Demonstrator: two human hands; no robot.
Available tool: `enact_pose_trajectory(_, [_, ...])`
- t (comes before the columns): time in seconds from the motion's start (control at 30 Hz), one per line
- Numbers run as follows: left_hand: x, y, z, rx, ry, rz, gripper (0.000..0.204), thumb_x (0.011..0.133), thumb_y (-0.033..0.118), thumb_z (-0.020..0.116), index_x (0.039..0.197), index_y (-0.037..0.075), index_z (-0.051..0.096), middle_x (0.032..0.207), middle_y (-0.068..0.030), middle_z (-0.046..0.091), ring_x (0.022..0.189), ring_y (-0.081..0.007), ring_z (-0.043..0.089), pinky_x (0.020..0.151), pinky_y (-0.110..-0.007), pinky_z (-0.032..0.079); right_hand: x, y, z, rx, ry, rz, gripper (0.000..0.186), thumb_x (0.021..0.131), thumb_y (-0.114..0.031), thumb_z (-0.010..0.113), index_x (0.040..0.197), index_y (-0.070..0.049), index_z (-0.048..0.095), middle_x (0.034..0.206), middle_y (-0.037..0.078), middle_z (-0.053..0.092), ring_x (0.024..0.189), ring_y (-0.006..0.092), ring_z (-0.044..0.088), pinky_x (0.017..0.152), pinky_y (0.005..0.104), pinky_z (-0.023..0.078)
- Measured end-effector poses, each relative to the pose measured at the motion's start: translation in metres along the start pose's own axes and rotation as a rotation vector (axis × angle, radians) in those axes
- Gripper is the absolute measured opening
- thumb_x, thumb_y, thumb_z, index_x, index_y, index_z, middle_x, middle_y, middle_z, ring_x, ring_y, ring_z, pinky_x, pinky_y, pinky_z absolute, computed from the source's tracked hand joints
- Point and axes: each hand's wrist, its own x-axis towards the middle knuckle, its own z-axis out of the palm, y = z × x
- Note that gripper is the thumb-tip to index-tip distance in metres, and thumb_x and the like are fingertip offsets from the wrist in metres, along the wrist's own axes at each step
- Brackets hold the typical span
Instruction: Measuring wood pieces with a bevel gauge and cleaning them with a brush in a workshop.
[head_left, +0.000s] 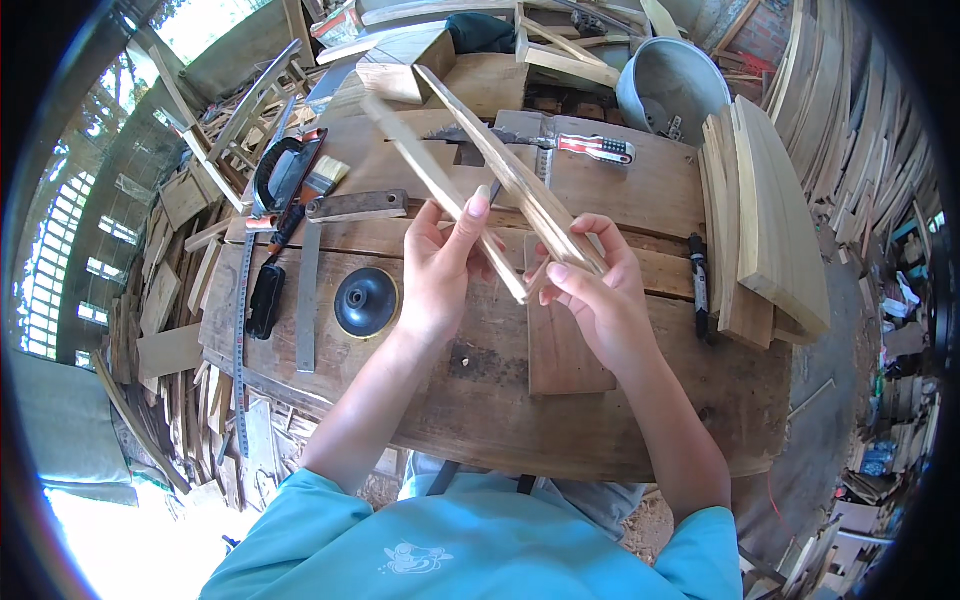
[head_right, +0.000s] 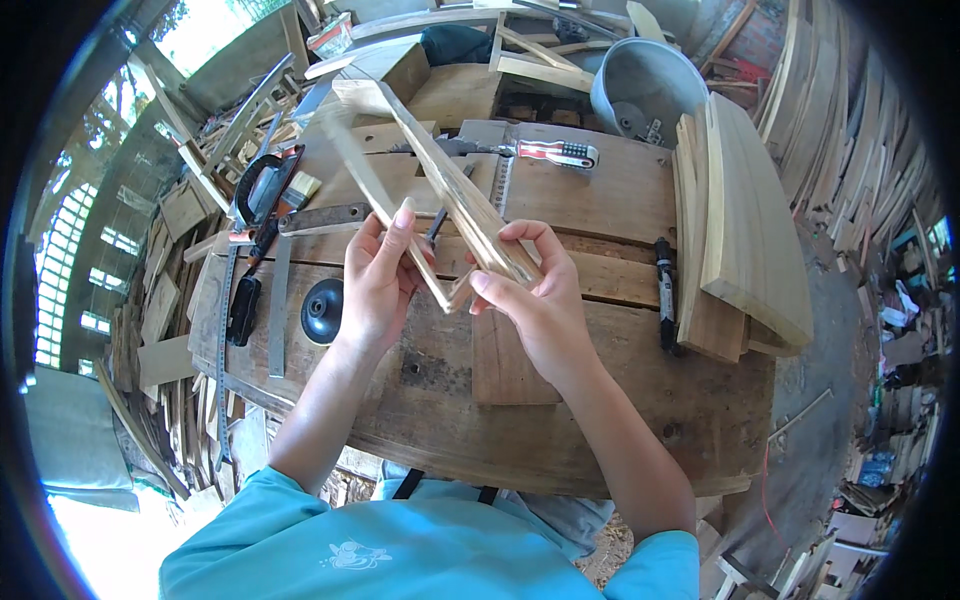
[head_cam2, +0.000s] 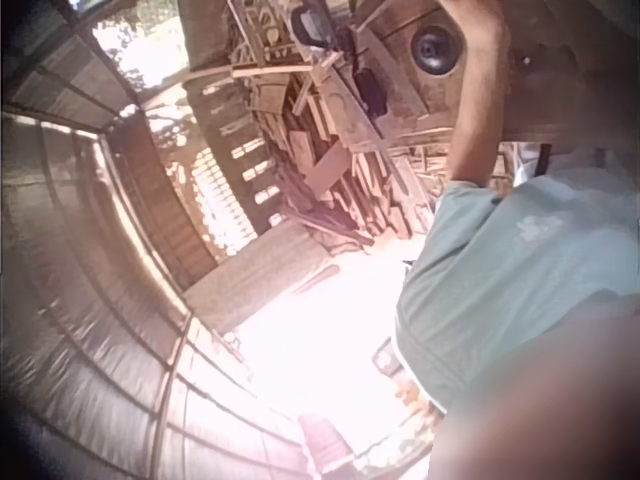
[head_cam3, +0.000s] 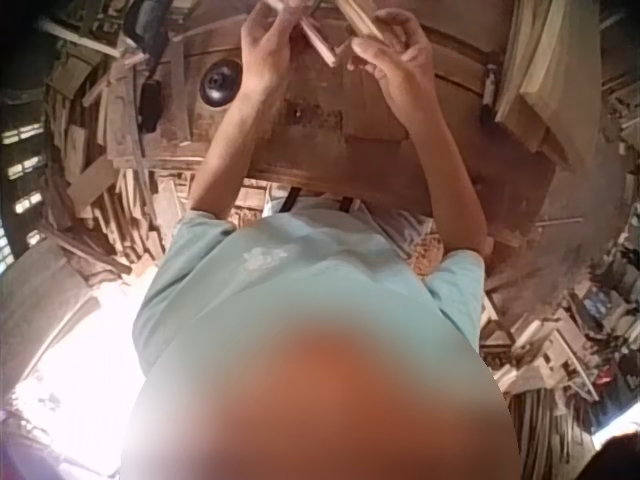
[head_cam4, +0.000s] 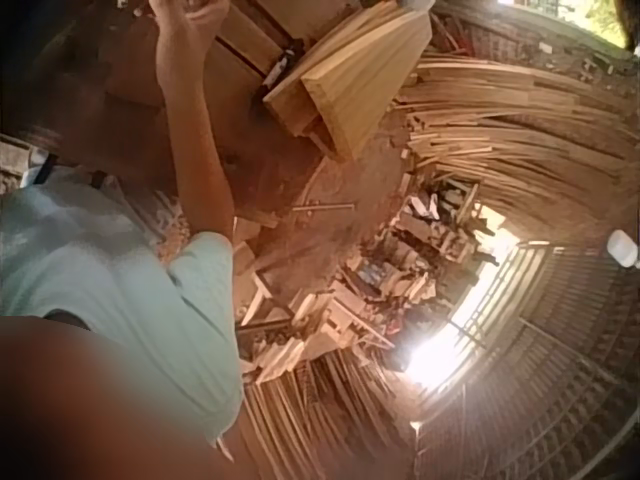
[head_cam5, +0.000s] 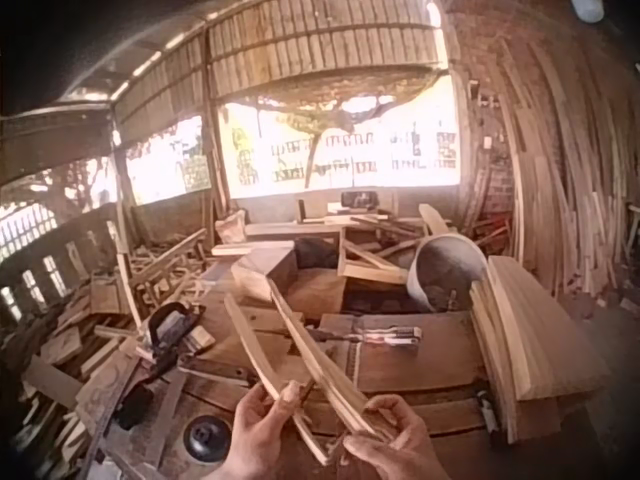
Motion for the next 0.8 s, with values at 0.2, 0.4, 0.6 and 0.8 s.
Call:
enact_pose_trajectory(0.2, [0.002, -0.002, 0.004, -0.061, 0.09, 0.087, 0.031, 0.1, 0.033, 0.073, 0.103, 0.007, 0.056, 0.075, -0.0013, 0.064, 0.059, -0.0079, 0.061, 0.051, -0.023, 0.05, -0.001, -0.001, 0.003, -0.075, 0.055, -0.028, 0.048, 0.087, -0.009, 0.085, 0.111, -0.013, 0.043, 0.106, 0.009, 0.067, 0.093, 0.0129, 0.069, 0.075, 0.0274, 0.059])
enact_pose_trajectory(0.4, [0.005, 0.005, 0.006, -0.017, 0.215, 0.344, 0.036, 0.094, 0.022, 0.082, 0.096, 0.01, 0.048, 0.072, -0.0014, 0.063, 0.051, -0.0074, 0.056, 0.045, -0.022, 0.045, 0.001, -0.007, -0.001, -0.146, 0.116, -0.104, 0.045, 0.089, -0.004, 0.081, 0.107, -0.012, 0.041, 0.104, 0.008, 0.064, 0.094, 0.0109, 0.067, 0.079, 0.0267, 0.06])
enact_pose_trajectory(0.6, [0.002, 0.006, 0.008, 0.025, 0.198, 0.33, 0.039, 0.094, 0.021, 0.081, 0.099, 0.011, 0.044, 0.073, -0.0011, 0.062, 0.053, -0.0076, 0.057, 0.045, -0.021, 0.042, 0.001, -0.006, 0.005, -0.343, 0.177, -0.164, 0.042, 0.089, 0.003, 0.077, 0.106, -0.01, 0.042, 0.102, 0.007, 0.063, 0.097, 0.0105, 0.067, 0.081, 0.0285, 0.061])
enact_pose_trajectory(0.8, [0.003, 0.008, -0.006, 0.123, 0.061, 0.377, 0.018, 0.101, 0.008, 0.066, 0.111, 0.004, 0.051, 0.084, -0.0055, 0.065, 0.068, -0.013, 0.065, 0.065, -0.028, 0.055, 0.002, -0.004, 0.006, -0.404, 0.165, -0.221, 0.041, 0.089, 0.002, 0.077, 0.108, -0.011, 0.043, 0.105, 0.008, 0.066, 0.098, 0.0111, 0.067, 0.085, 0.0302, 0.058])
